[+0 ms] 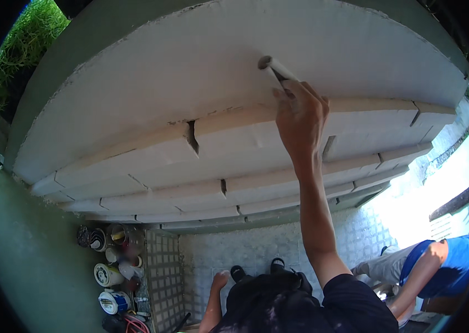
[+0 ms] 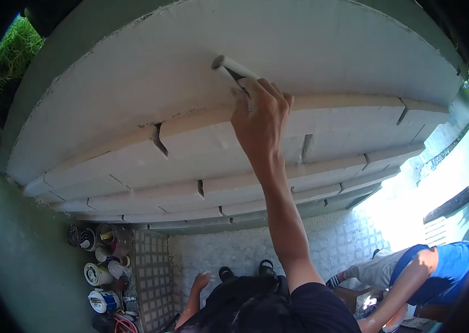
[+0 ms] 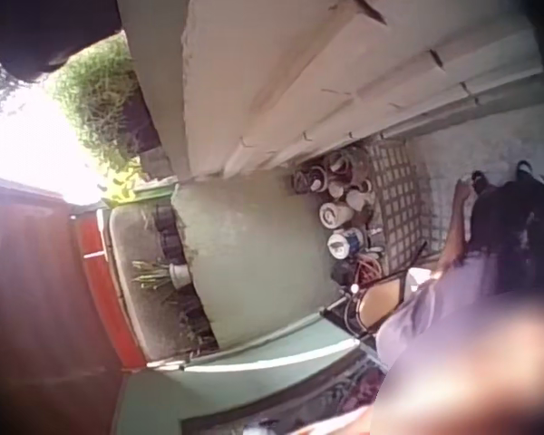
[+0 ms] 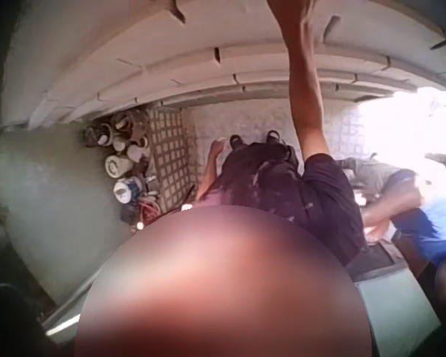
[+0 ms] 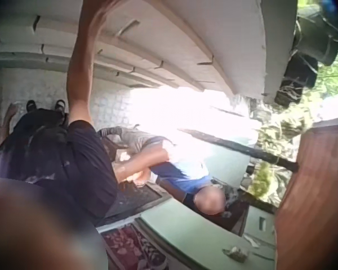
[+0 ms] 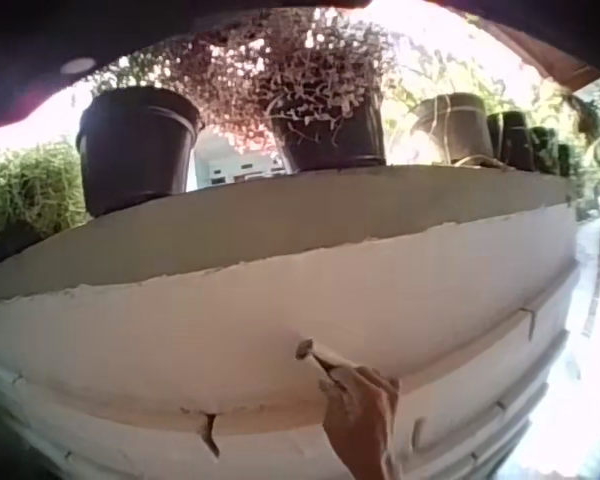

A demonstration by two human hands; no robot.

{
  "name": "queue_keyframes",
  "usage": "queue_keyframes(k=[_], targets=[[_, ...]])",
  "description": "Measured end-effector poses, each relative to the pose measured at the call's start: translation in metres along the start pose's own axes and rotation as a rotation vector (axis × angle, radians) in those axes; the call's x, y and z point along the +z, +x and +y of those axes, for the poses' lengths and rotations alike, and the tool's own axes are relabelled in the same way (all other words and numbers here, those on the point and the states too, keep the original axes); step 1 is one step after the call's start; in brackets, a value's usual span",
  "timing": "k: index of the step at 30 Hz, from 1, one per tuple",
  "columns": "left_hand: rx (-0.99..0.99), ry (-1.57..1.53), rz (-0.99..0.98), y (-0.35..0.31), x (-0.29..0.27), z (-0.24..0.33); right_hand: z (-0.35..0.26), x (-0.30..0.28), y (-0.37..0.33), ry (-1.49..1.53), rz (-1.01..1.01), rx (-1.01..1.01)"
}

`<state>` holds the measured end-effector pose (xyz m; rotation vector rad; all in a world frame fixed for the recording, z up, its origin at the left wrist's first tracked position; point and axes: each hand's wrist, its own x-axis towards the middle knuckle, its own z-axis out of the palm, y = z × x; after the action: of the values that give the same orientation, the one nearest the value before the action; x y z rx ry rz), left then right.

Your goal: Sanding the joints/crevices of a white ceiling using a sanding block.

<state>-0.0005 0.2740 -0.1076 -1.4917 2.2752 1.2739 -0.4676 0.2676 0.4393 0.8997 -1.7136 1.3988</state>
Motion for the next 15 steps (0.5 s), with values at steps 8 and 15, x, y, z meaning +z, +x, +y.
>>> queue_keyframes(k=[8,15], targets=[[0.140,-0.115,0.147,0.004,-0.001,-0.021,-0.023,-0.033,-0.018,0.140,0.088,0.132],[0.132,0.229,0.035,0.026,-0.041,-0.055,0.020,-0.025,0.025,-0.110,0.132,0.179]])
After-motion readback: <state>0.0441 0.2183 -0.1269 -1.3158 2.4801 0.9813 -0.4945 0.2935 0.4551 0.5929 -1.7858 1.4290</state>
